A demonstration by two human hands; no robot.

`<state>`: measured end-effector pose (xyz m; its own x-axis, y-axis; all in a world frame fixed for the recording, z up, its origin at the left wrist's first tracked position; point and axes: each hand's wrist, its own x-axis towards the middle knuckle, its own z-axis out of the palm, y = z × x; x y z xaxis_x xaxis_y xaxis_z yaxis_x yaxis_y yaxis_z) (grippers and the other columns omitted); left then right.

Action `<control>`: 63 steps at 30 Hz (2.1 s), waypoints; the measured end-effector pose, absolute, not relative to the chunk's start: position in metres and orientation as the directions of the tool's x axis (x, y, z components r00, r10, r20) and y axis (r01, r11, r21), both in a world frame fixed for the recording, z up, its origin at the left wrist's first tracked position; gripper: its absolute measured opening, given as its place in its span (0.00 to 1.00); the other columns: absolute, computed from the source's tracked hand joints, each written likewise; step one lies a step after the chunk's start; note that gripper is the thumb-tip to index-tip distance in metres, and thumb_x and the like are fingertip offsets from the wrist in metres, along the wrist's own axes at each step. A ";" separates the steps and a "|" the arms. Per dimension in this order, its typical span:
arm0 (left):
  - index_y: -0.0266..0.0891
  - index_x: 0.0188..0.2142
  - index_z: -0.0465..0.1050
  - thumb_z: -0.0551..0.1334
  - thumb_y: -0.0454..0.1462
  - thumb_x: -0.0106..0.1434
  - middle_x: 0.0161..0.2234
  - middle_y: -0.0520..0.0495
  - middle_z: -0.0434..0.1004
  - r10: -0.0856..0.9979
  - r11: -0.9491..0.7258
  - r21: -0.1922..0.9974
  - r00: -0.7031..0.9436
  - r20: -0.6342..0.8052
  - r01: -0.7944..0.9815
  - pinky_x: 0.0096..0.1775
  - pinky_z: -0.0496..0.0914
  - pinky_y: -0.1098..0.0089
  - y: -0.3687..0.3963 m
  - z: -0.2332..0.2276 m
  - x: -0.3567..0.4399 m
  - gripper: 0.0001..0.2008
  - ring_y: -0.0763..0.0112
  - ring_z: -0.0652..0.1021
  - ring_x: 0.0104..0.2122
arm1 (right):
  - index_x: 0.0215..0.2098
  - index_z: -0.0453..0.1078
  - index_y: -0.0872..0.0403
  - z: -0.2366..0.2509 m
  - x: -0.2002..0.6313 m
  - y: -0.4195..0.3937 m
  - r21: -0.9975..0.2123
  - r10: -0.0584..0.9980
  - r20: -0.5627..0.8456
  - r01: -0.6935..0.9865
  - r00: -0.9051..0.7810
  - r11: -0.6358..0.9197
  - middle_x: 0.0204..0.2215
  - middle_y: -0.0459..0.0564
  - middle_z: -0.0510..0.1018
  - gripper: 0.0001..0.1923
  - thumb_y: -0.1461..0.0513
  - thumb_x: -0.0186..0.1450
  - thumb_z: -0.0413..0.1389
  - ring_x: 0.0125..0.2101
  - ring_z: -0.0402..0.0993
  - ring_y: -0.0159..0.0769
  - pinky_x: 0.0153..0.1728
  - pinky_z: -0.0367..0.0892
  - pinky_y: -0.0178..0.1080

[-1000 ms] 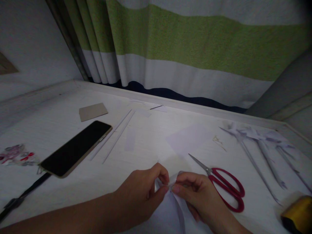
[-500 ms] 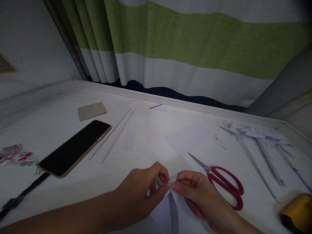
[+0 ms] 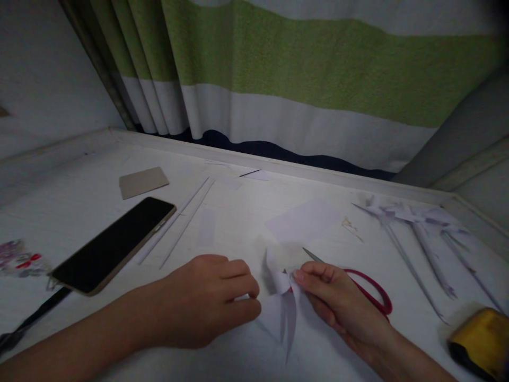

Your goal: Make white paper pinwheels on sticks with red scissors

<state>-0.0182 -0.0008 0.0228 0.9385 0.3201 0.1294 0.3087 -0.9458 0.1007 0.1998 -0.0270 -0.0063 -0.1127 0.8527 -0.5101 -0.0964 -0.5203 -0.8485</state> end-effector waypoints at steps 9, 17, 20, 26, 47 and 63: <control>0.37 0.32 0.69 0.44 0.29 0.63 0.30 0.52 0.73 0.230 -0.971 -0.019 0.955 0.190 0.237 0.30 0.60 0.68 -0.008 0.019 -0.010 0.16 0.73 0.67 0.27 | 0.20 0.65 0.57 -0.005 0.200 -0.024 -0.848 0.845 -0.520 -0.039 -0.124 -0.528 0.03 0.33 0.55 0.13 0.56 0.54 0.58 0.06 0.41 0.17 0.06 0.33 0.26; 0.38 0.31 0.70 0.48 0.29 0.62 0.31 0.46 0.73 0.270 -0.945 -0.108 0.924 0.271 0.308 0.32 0.62 0.68 -0.008 0.000 -0.006 0.13 0.70 0.69 0.30 | 0.21 0.66 0.57 -0.010 0.204 -0.025 -0.853 0.855 -0.498 -0.094 -0.147 -0.513 0.05 0.33 0.56 0.12 0.56 0.55 0.57 0.06 0.40 0.17 0.07 0.32 0.27; 0.39 0.33 0.70 0.50 0.29 0.60 0.32 0.45 0.74 0.239 -0.967 -0.028 0.937 0.256 0.254 0.34 0.64 0.68 -0.014 -0.004 -0.001 0.11 0.68 0.70 0.32 | 0.23 0.67 0.58 -0.012 0.203 -0.024 -0.858 0.864 -0.478 -0.129 -0.157 -0.498 0.05 0.33 0.55 0.12 0.56 0.57 0.56 0.07 0.39 0.16 0.08 0.32 0.27; 0.39 0.38 0.70 0.51 0.29 0.58 0.36 0.42 0.75 0.165 -0.984 0.105 0.956 0.242 0.144 0.36 0.65 0.67 -0.027 -0.009 0.003 0.13 0.64 0.72 0.37 | 0.21 0.65 0.57 -0.014 0.197 -0.029 -0.837 0.859 -0.484 -0.196 -0.166 -0.510 0.05 0.33 0.54 0.14 0.56 0.58 0.55 0.07 0.38 0.17 0.08 0.32 0.27; 0.42 0.42 0.66 0.54 0.33 0.60 0.35 0.51 0.72 0.638 -0.514 0.699 0.766 -0.076 0.497 0.38 0.62 0.74 -0.003 0.003 -0.005 0.10 0.73 0.72 0.35 | 0.21 0.65 0.57 -0.015 0.199 -0.030 -0.828 0.845 -0.502 -0.180 -0.184 -0.531 0.06 0.34 0.56 0.12 0.57 0.57 0.56 0.07 0.40 0.17 0.07 0.32 0.27; 0.40 0.35 0.72 0.56 0.34 0.59 0.31 0.51 0.73 0.535 -0.486 0.743 0.829 -0.164 0.461 0.34 0.62 0.78 0.019 0.019 -0.020 0.06 0.76 0.72 0.31 | 0.22 0.67 0.59 -0.016 0.198 -0.029 -0.832 0.845 -0.475 -0.186 -0.247 -0.522 0.06 0.34 0.55 0.12 0.59 0.59 0.54 0.08 0.39 0.17 0.09 0.33 0.27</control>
<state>-0.0196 0.0186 0.0191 0.8286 0.5351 -0.1643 0.4610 -0.4858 0.7426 0.1983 -0.0285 -0.0155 -0.2471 0.8448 -0.4747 -0.1858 -0.5221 -0.8324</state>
